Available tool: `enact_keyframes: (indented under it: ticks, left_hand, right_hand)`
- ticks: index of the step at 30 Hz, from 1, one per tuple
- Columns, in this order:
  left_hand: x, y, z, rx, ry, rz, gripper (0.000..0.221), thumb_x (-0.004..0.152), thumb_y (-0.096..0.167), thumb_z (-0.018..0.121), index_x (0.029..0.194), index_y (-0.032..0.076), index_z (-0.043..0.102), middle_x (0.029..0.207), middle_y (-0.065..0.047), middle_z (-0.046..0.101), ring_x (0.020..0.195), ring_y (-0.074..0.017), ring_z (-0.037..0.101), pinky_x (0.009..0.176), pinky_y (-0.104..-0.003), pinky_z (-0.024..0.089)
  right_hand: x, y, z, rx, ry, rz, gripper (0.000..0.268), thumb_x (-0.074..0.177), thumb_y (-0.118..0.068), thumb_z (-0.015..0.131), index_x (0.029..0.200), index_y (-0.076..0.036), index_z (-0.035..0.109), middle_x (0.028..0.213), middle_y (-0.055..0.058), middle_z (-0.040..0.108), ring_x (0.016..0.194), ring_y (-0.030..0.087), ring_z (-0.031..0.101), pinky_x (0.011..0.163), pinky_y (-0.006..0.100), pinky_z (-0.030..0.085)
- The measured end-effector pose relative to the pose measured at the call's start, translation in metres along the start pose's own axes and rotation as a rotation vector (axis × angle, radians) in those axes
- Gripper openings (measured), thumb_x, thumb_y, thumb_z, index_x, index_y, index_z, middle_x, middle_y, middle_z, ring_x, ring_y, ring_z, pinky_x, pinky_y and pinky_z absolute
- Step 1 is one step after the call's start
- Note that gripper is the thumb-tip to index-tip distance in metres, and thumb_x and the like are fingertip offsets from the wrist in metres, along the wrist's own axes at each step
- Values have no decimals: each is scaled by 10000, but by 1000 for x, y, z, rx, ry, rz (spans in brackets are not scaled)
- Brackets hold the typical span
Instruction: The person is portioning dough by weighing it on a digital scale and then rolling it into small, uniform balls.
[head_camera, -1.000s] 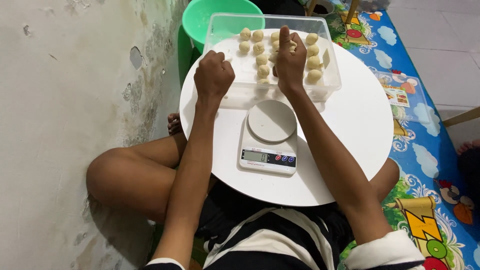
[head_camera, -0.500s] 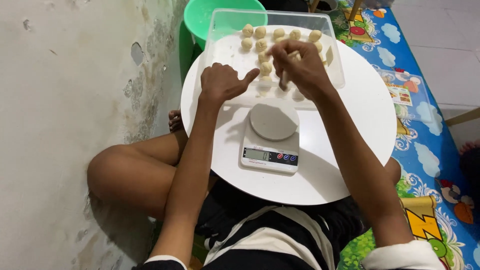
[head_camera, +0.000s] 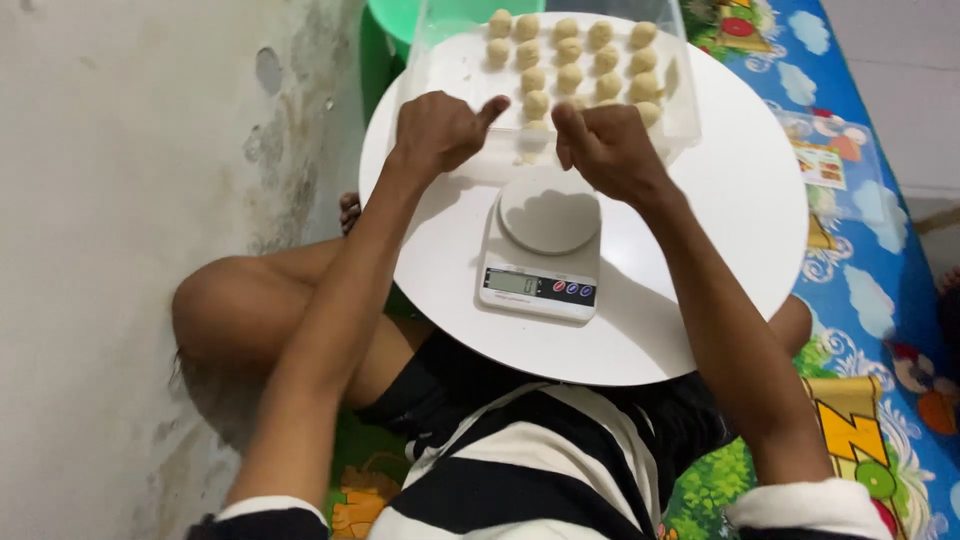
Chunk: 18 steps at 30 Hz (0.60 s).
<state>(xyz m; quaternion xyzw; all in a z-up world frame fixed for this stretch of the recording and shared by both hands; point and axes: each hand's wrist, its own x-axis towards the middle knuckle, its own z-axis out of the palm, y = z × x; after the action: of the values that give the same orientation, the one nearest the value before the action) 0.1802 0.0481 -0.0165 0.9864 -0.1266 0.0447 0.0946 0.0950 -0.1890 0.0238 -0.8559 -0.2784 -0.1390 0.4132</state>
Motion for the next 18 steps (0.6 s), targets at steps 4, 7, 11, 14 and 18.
enact_keyframes:
  ticks: [4, 7, 11, 14, 18]
  left_hand:
    - [-23, 8, -46, -54, -188, 111, 949, 820, 774, -30, 1592, 369, 343, 1636, -122, 346, 1337, -445, 488, 909, -643, 473]
    - [-14, 4, -50, 72, -244, 214, 877, 960, 744, 150, 1658, 214, 130, 1689, -237, 66, 1494, -521, 235, 1191, -595, 199]
    - [-38, 11, -52, 60, 300, 524, 584, 1068, 429, 623, 1492, 67, 448, 1453, -240, 453, 1156, -443, 555, 896, -554, 450]
    - [-59, 35, -45, -7, 415, 568, 389, 1033, 329, 665, 1324, 74, 633, 1199, -144, 660, 889, -349, 684, 745, -504, 518]
    - [-67, 45, -49, -43, 396, 594, 143, 959, 158, 583, 983, 109, 715, 796, -34, 682, 581, -347, 617, 524, -482, 482]
  right_hand:
    - [-5, -29, -15, -69, -251, 3, 650, 1045, -614, 357, 900, -98, 725, 729, 59, 664, 616, 179, 587, 631, 318, 425]
    - [-5, -42, -24, -176, -398, 31, 692, 1030, -563, 224, 1173, -91, 710, 976, 107, 757, 897, 288, 706, 766, 417, 472]
    - [-9, -40, -26, -241, -409, -114, 466, 1048, -306, 350, 1377, -101, 609, 1089, 108, 788, 820, 302, 721, 713, 452, 508]
    - [-17, -23, -23, -245, -366, -250, 432, 965, -26, 453, 1361, -76, 618, 1022, 86, 805, 603, 235, 717, 571, 367, 522]
    - [-13, -10, -27, -174, -134, -367, 454, 897, 140, 462, 1246, -23, 704, 871, 60, 777, 570, 169, 616, 565, 318, 483]
